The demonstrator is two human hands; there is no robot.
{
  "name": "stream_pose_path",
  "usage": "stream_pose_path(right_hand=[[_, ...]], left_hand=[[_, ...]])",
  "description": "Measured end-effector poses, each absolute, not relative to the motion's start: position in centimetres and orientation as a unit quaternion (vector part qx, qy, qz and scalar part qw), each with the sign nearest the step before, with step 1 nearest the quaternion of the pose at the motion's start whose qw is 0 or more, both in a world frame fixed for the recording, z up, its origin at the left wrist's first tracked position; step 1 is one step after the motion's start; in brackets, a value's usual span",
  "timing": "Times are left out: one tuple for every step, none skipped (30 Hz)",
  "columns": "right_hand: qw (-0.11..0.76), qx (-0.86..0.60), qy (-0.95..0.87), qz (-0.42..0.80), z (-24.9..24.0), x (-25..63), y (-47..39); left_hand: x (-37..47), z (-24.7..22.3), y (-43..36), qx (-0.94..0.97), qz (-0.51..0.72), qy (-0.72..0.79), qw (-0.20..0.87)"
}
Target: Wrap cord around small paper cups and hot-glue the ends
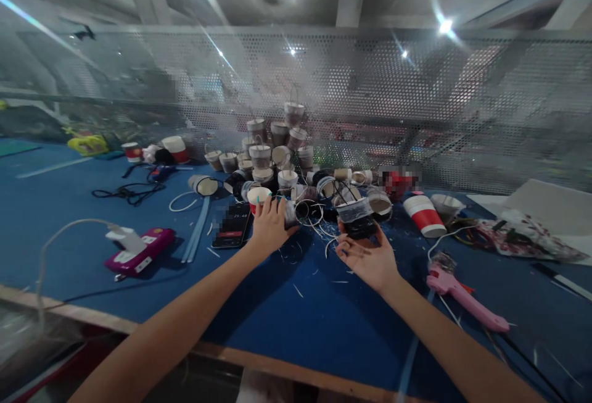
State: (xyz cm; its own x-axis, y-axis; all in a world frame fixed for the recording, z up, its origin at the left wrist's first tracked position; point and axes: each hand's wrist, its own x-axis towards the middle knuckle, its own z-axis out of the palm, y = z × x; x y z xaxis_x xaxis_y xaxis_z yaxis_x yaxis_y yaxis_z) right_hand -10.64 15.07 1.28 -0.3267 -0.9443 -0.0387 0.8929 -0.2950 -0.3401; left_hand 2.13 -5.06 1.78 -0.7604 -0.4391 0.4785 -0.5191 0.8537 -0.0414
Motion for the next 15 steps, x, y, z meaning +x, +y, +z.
stream_pose_path(right_hand=[[0.572,-0.085,0.156,-0.801,1.3,-10.7,15.1],[0.571,-0.085,0.159,-0.801,1.3,-10.7,15.1],[0.569,-0.085,0.162,-0.801,1.3,-10.7,15.0],[0.568,-0.085,0.164,-0.802,1.2,-10.7,15.0],[0.567,-0.085,0.164,-0.803,1.2,-10.7,15.0],[0.567,-0.085,0.162,-0.803,1.2,-10.7,15.0],[0.568,-0.084,0.159,-0.803,1.2,-10.7,15.0],[0.57,-0.084,0.156,-0.803,1.2,-10.7,15.0],[0.572,-0.083,0.153,-0.801,1.1,-10.7,15.0],[0.575,-0.082,0.151,-0.8,1.1,-10.8,15.0],[0.577,-0.082,0.15,-0.799,1.1,-10.8,15.0],[0.577,-0.083,0.151,-0.798,1.1,-10.8,15.0],[0.576,-0.085,0.153,-0.798,1.1,-10.8,15.0],[0.575,-0.087,0.156,-0.799,1.1,-10.8,15.0],[0.573,-0.089,0.16,-0.799,1.1,-10.8,15.0]], left_hand=[[2.2,1.7,-5.0,0.251,0.093,-0.938,0.219],[2.2,1.7,-4.9,0.244,0.097,-0.941,0.212],[2.2,1.7,-4.9,0.239,0.101,-0.942,0.211],[2.2,1.9,-4.9,0.234,0.103,-0.943,0.215],[2.2,2.0,-4.9,0.228,0.103,-0.942,0.225],[2.2,2.1,-4.9,0.222,0.099,-0.94,0.238],[2.1,2.2,-4.9,0.216,0.091,-0.939,0.253],[2.1,2.3,-4.9,0.208,0.077,-0.937,0.27],[2.1,2.4,-4.8,0.202,0.059,-0.935,0.286],[2.0,2.4,-4.7,0.197,0.037,-0.932,0.302],[2.0,2.5,-4.5,0.194,0.011,-0.929,0.315],[2.0,2.5,-4.3,0.193,-0.019,-0.925,0.327],[2.0,2.5,-4.1,0.193,-0.054,-0.92,0.335],[2.0,2.5,-3.8,0.193,-0.095,-0.915,0.342],[2.0,2.5,-3.6,0.192,-0.141,-0.907,0.347]])
